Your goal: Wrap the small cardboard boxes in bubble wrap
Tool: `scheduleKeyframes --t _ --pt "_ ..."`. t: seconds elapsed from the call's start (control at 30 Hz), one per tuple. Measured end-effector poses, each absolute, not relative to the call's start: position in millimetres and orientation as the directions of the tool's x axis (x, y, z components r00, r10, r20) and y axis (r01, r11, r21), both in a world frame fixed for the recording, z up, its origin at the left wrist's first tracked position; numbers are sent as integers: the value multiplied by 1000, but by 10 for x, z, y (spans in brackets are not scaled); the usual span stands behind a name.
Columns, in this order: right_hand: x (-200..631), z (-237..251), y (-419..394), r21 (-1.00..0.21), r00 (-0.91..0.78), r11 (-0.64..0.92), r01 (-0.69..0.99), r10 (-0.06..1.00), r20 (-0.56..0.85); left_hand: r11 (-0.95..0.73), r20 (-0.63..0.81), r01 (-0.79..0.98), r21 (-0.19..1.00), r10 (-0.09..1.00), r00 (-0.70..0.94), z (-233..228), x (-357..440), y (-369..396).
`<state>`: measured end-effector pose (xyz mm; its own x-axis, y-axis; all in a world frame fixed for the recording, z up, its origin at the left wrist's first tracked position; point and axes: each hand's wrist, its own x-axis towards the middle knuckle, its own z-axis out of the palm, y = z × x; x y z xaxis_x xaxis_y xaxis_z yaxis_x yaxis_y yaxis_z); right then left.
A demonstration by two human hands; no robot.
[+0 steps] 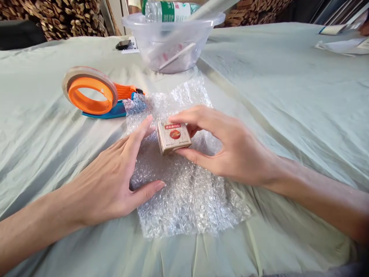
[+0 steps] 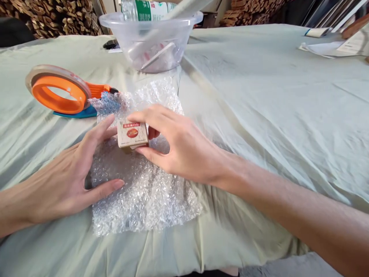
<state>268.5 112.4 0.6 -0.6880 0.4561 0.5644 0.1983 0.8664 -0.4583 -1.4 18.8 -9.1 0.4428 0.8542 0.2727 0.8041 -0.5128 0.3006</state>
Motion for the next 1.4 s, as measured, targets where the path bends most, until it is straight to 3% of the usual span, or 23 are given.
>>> scheduleKeyframes --t 0.17,0.33,0.6,0.7,0.8,0.9,1.03,1.13,1.2,1.3,1.4 --pt "2729 49 1148 -432 -671 864 257 481 564 -538 288 790 295 838 463 -97 -26 199" --pt "2744 67 1164 -422 -678 879 221 450 581 -533 311 762 367 842 440 -26 -38 186" --pt "2755 24 1258 -443 -687 866 233 469 555 -521 273 820 238 846 458 -53 -38 230" --pt "2805 108 1260 -548 -686 812 200 515 513 -503 270 831 237 856 441 -53 -35 219" --pt "2851 185 1270 -630 -596 761 152 579 556 -447 306 847 288 881 361 -21 -34 197" --pt "2871 193 1296 -584 -528 793 173 575 625 -339 396 883 324 897 198 15 -34 205" --pt "2842 118 1309 -502 -685 833 234 508 523 -182 420 920 348 907 20 16 -23 256" --pt "2807 95 1284 -440 -752 859 263 468 464 -199 410 884 423 912 9 -5 -4 269" --pt "2808 119 1274 -446 -689 838 315 525 500 -247 395 826 506 918 33 -13 17 257" --pt "2859 177 1305 -431 -476 734 524 672 567 -282 378 713 642 925 25 -1 65 223" --pt "2924 188 1371 -414 -396 573 707 806 439 -308 400 578 756 916 -36 43 112 203"
